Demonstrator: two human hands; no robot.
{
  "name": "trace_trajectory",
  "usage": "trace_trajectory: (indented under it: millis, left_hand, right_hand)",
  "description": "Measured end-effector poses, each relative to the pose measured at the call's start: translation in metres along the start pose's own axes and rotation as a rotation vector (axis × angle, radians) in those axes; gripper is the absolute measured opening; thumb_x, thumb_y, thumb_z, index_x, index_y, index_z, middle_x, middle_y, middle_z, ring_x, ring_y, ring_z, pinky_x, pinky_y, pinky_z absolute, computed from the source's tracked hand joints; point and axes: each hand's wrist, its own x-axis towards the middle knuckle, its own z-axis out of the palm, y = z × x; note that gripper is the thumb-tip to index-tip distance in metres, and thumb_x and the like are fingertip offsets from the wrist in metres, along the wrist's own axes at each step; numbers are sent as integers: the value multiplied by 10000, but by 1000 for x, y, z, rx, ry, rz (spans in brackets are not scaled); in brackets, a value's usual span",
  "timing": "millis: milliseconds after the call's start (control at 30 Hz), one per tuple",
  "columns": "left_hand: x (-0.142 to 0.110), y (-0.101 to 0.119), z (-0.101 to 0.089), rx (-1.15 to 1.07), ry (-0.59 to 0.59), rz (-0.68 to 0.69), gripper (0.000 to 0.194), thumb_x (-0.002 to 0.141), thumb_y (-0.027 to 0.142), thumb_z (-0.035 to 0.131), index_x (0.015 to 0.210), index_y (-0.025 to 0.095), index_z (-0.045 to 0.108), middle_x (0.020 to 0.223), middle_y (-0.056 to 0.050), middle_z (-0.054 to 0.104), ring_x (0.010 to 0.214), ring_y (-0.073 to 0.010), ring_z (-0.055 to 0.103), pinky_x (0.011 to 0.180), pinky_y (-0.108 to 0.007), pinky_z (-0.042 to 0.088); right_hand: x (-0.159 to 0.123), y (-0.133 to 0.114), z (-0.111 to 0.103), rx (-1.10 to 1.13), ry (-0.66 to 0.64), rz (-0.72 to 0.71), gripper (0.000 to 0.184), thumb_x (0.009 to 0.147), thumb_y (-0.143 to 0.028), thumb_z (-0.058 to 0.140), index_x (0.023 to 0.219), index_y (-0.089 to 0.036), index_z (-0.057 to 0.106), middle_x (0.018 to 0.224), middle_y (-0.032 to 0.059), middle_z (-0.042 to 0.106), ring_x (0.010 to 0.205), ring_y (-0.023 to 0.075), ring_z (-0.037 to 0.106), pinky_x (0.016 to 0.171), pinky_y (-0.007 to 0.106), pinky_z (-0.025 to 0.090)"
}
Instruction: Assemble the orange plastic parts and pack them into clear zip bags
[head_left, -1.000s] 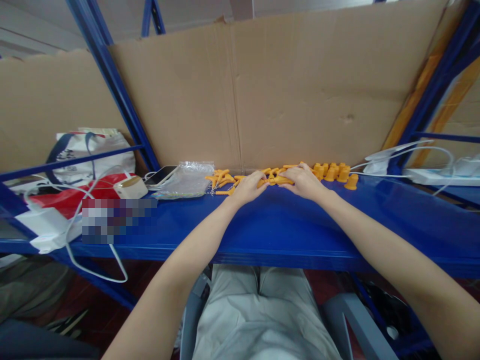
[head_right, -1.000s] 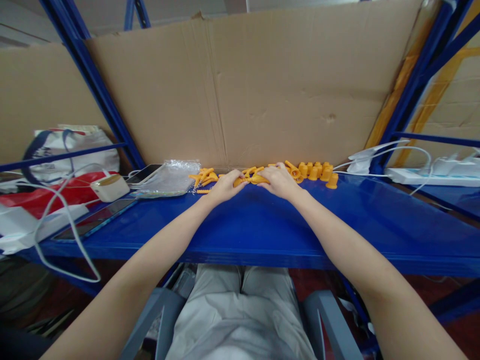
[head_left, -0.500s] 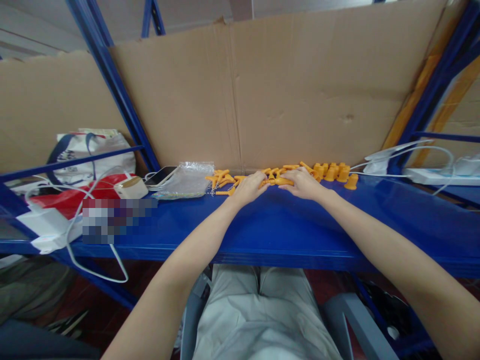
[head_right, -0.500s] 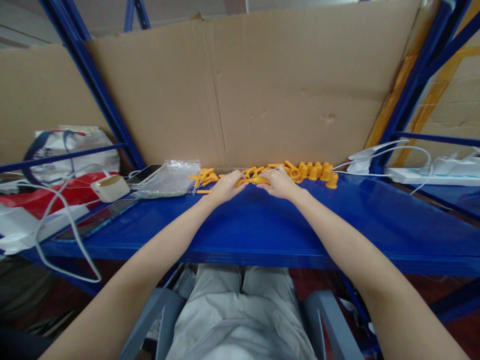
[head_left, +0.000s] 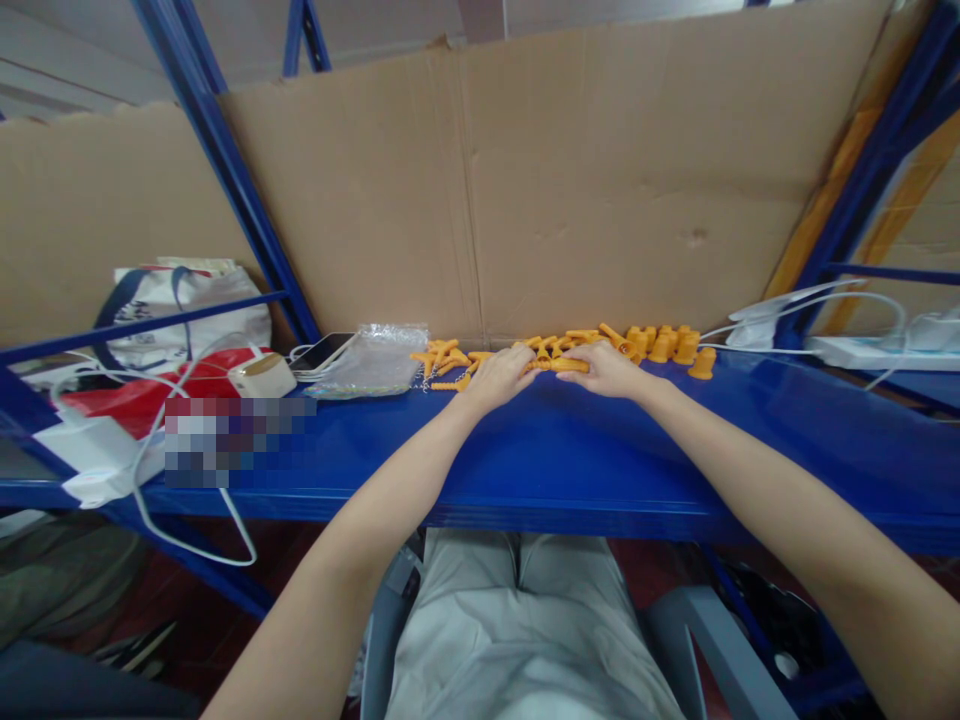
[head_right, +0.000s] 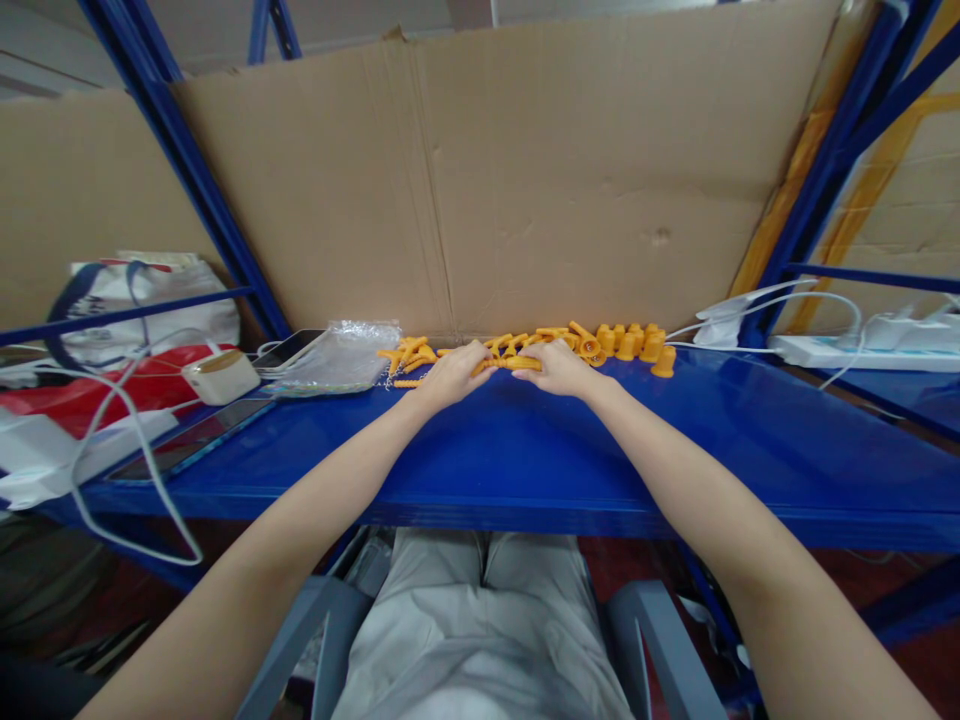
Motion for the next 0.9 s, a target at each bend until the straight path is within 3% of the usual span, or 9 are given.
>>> trace_trajectory:
  millis: [167, 333, 467, 633, 900]
  left_hand:
    - [0, 0, 0, -8, 4, 5, 119, 960, 254, 493, 977, 163, 567, 1006, -83, 649, 932, -208, 639, 827, -326, 490]
    - [0, -9, 0, -99, 24, 19, 97, 949, 256, 517, 960, 175, 569, 1015, -68, 641, 953, -194, 631, 840, -309, 489]
    - [-2, -21, 1, -171, 24, -31, 60, 934, 226, 530, 947, 180, 567, 1020, -64, 639, 962, -191, 630, 858, -312, 495]
    - [-6, -33, 5, -217, 25, -93, 31, 914, 193, 538, 936, 183, 558, 1016, -65, 652, 963, -194, 640, 881, -340, 511]
    - [-5, -34, 6, -247, 197, -80, 291, 874, 145, 522, 1164, 169, 539, 1399, -160, 516, 1325, -251, 493, 1078, -440, 434]
  right_hand:
    - [0, 5, 6, 31, 35, -11, 300, 897, -434, 576, 965, -184, 729, 826, 72, 722, 807, 223, 651, 764, 331, 435]
    - [-1, 9, 7, 4, 42, -28, 333, 889, -434, 583, 1011, -160, 727, 930, 117, 738, 894, 263, 674, 814, 372, 465]
    - [-2, 11, 8, -22, 69, -43, 391, 844, -377, 643, 1162, -152, 681, 1094, 146, 724, 1024, 295, 666, 876, 423, 479]
    - [-2, 6, 11, -43, 57, -37, 410, 855, -339, 644, 1211, -138, 655, 1142, 165, 713, 1060, 300, 663, 914, 441, 477]
    - [-2, 1, 17, -139, 138, 2, 364, 899, -307, 577, 1224, -160, 646, 1184, 163, 703, 1136, 314, 631, 950, 476, 438]
